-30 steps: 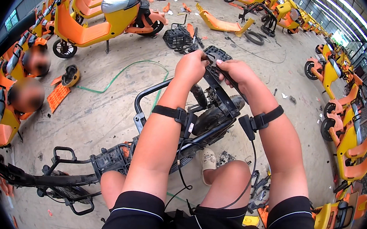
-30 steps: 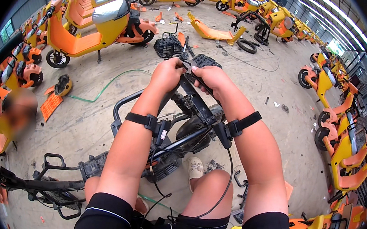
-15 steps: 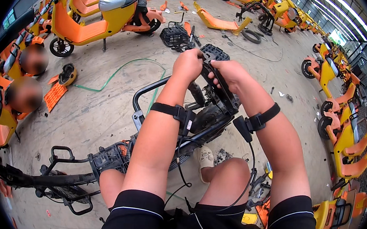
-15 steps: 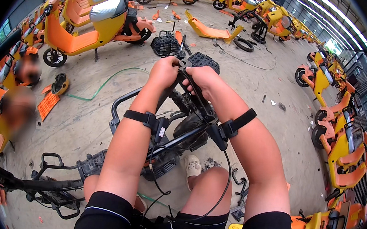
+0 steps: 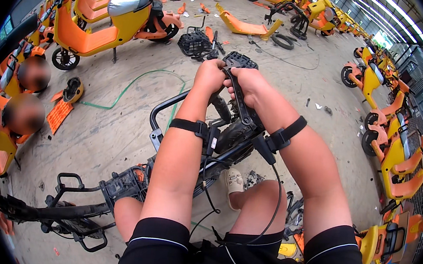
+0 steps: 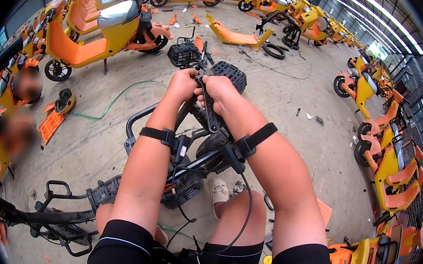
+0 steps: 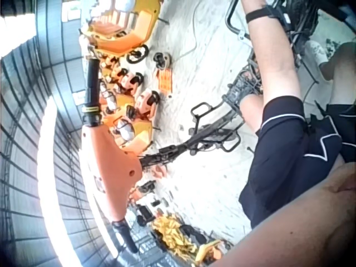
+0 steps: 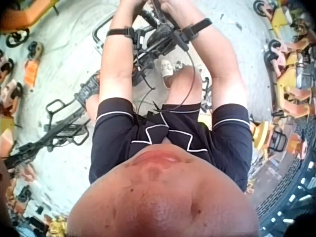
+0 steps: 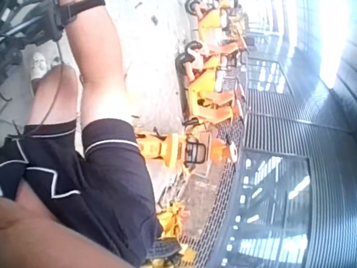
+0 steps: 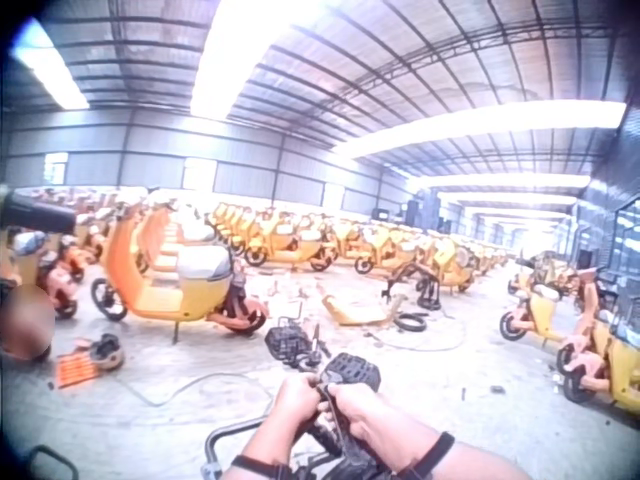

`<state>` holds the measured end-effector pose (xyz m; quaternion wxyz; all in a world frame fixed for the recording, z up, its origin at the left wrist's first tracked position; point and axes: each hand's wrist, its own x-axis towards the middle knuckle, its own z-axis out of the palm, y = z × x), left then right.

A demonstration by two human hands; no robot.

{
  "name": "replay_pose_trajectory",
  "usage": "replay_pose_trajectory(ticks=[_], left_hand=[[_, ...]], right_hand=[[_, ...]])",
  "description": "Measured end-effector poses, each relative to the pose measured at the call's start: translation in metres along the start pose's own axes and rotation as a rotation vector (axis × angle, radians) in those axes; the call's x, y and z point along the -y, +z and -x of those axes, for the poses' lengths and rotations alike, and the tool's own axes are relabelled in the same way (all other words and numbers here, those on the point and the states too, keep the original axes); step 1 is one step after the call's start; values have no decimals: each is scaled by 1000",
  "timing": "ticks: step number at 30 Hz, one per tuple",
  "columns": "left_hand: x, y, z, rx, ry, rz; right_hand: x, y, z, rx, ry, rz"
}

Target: The person attaches components to a black scooter frame using pliers and their hands. They pull wires through the frame and secure plastic brackets and fasteners one by one.

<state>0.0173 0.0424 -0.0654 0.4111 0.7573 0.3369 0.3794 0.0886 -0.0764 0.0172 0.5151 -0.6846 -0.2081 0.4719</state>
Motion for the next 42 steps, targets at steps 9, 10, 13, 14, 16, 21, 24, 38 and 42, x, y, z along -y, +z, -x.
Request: replay_pose_trajectory(ticks=[9, 10, 13, 14, 16, 21, 24, 38, 42], left_hand=[[-33, -16, 17, 159, -234, 344], [-36, -17, 18, 165, -229, 344], [-18, -14, 9, 164, -201, 348], [-14, -12, 7, 164, -189, 351], [-11, -10, 7, 127, -180, 340], [-21, -14, 10, 147, -183, 350], [-24, -13, 10, 157, -191, 368], [-8, -6, 3, 89, -117, 233], [6, -4, -4, 67, -93, 183]], right_hand=[[-11, 8, -6, -48, -40, -43], [-11, 7, -7, -39, -40, -32], [-7, 10, -4, -19, -29, -10], [-4, 11, -2, -18, -22, -5], [-2, 12, 1, -22, -10, -78], [-5, 6, -11, -2, -5, -39], [-8, 2, -17, 32, -16, -40], [-1, 2, -12, 48, 12, 22], [1, 5, -6, 43, -3, 69]])
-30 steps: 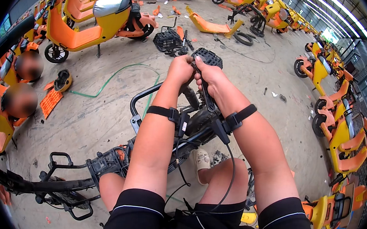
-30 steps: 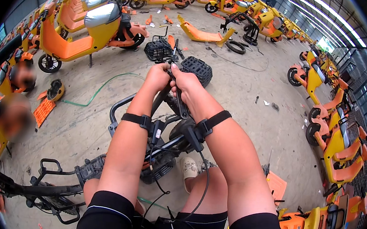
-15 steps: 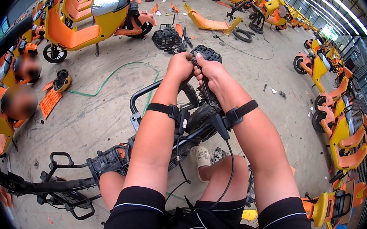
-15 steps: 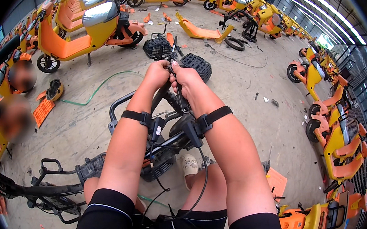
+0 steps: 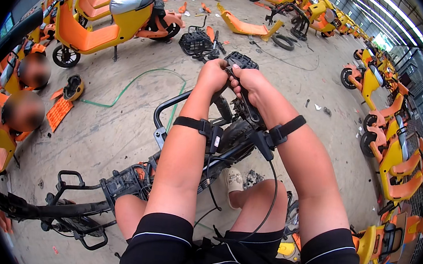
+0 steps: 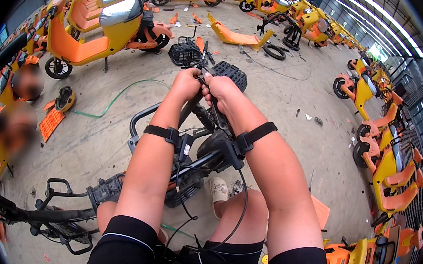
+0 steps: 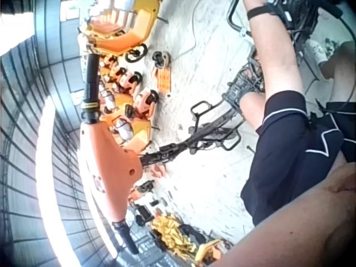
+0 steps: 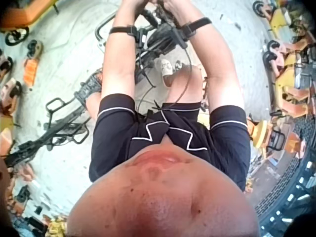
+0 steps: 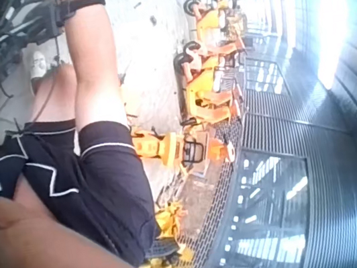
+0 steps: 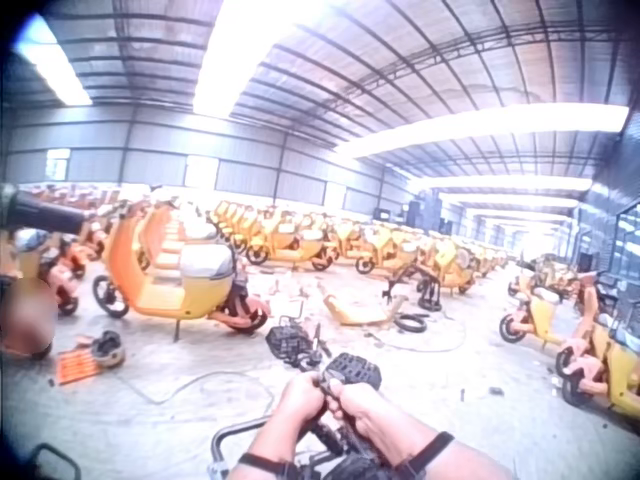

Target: The person attaches components to a black scooter frame using pliers and their hands. They pull wires through the frame and secure plastic brackets and fasteners one by one.

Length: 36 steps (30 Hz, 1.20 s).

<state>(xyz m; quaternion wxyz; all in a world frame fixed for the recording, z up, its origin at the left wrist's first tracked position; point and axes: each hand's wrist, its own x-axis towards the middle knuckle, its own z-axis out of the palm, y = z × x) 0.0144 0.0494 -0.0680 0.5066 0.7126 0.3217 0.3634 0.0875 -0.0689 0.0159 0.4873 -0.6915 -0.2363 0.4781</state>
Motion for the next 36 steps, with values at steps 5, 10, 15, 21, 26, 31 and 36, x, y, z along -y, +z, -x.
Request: replay_pose_trajectory(ticks=[5, 10, 15, 21, 26, 31, 36], left_hand=[[-9, 0, 6, 22, 11, -47], [-12, 0, 9, 35, 2, -28], [1, 2, -1, 49, 15, 21], [-3, 0, 2, 42, 13, -5], [-3, 5, 2, 23, 40, -69], [5, 3, -1, 1, 64, -39], [4, 3, -1, 0, 57, -86]], right_hand=[[1, -9, 4, -12, -24, 125], [3, -18, 3, 34, 13, 145], [3, -15, 3, 29, 14, 141], [5, -16, 2, 14, -9, 240], [4, -20, 2, -7, -25, 310], [3, -19, -4, 11, -29, 328], [4, -19, -2, 22, -8, 309]])
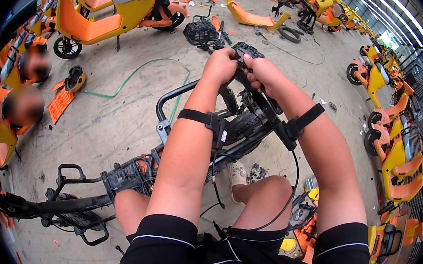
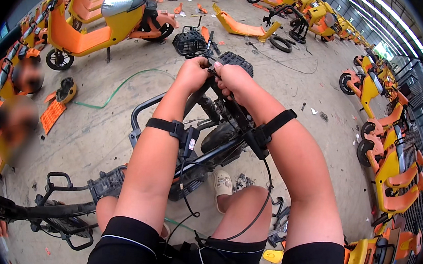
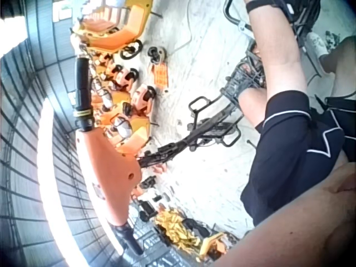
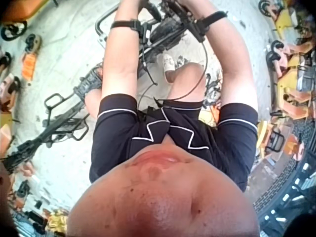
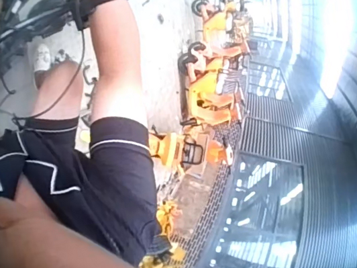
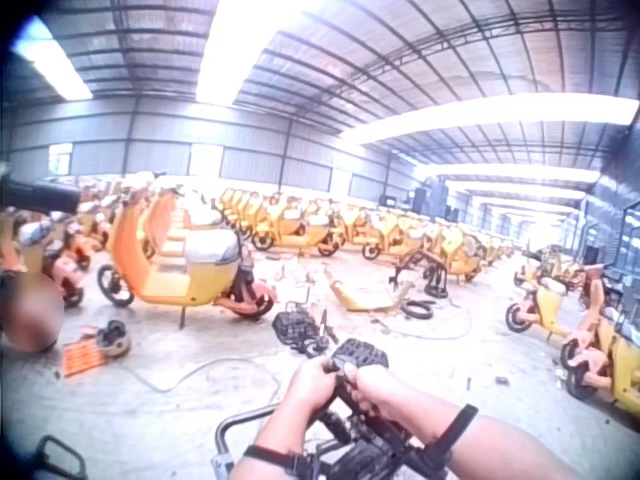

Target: The person attaches components to a black scooter frame using pliers and their hands. They pull wires through the frame and secure plastic brackets and fasteners one by one.

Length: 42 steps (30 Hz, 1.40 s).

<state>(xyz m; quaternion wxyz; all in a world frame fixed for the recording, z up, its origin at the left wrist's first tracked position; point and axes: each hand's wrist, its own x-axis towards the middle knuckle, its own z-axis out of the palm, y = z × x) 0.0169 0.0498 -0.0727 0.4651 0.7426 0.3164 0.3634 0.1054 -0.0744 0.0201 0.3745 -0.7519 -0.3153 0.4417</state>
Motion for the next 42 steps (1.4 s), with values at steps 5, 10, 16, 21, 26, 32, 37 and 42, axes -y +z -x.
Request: replay_pose_trajectory(ticks=[5, 10, 16, 21, 26, 32, 37, 42], left_hand=[[-7, -1, 3, -3, -11, -32], [-8, 0, 6, -46, 27, -22], [-10, -2, 9, -52, 18, -53], [-14, -5, 12, -2, -52, -31], [-10, -3, 8, 24, -40, 29], [-12, -3, 9, 36, -64, 66], [-12, -6, 9, 19, -46, 38], [-13, -1, 8, 23, -41, 60]], right_hand=[[-2, -6, -4, 21, -27, 23], [-4, -10, -8, 32, -65, 35], [-4, -14, -10, 52, -82, 15], [-8, -29, -26, 153, -114, 57], [11, -67, -46, 371, -193, 346], [10, -77, -57, 490, -163, 285], [15, -73, -49, 480, -188, 325], [14, -85, -42, 443, -342, 3]])
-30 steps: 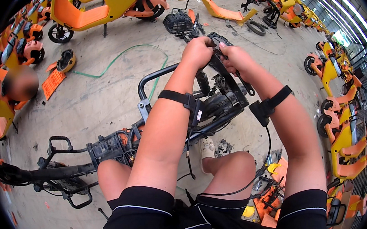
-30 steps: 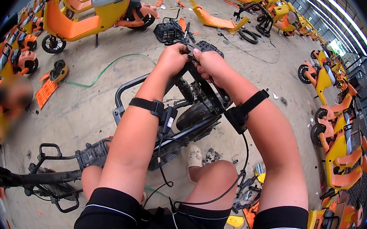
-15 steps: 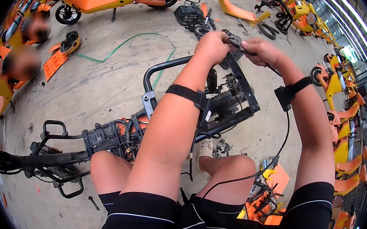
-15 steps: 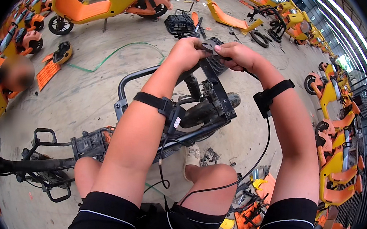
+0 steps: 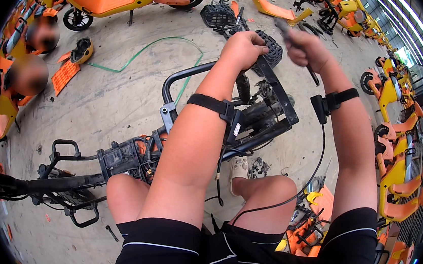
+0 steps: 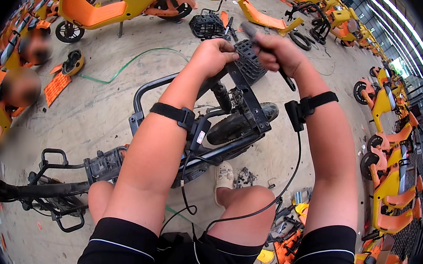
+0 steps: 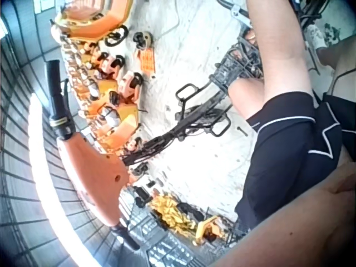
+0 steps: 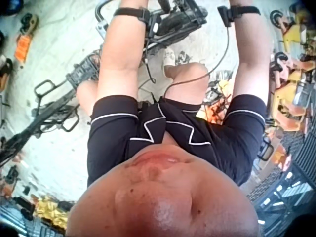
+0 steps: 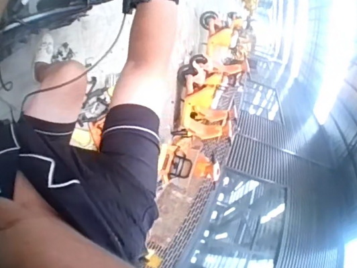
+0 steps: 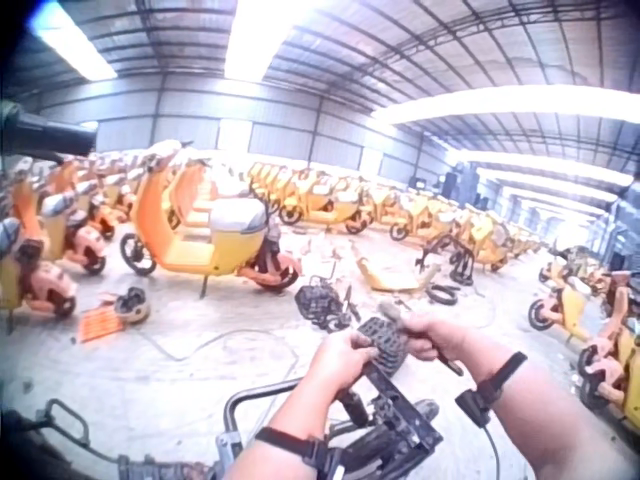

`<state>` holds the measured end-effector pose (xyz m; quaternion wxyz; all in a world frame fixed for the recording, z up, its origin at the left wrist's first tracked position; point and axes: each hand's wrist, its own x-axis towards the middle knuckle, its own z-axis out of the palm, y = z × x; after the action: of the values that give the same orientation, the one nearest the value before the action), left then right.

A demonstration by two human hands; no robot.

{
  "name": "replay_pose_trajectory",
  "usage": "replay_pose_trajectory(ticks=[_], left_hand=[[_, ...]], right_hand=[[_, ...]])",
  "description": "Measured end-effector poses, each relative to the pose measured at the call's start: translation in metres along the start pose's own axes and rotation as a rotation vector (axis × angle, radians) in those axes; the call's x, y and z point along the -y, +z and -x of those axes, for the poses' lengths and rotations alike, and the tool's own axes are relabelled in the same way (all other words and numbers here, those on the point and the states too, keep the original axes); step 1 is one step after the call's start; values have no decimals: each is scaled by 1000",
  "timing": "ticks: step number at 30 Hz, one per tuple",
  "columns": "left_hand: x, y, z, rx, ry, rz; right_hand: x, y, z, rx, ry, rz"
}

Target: The person attaches components to a black scooter frame using pliers and their hands. They pull wires through the frame and secure plastic brackets and fasteners one by one.

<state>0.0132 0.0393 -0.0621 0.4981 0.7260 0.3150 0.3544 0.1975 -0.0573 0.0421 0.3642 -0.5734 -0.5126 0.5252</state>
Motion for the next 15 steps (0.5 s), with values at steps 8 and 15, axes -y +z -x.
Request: replay_pose_trajectory(ticks=[8, 15], left_hand=[[8, 1, -3, -25, 16, -9], [1, 0, 1, -14, 23, 36]], right_hand=[[0, 39, 24, -350, 175, -153], [-23, 95, 38, -417, 259, -333]])
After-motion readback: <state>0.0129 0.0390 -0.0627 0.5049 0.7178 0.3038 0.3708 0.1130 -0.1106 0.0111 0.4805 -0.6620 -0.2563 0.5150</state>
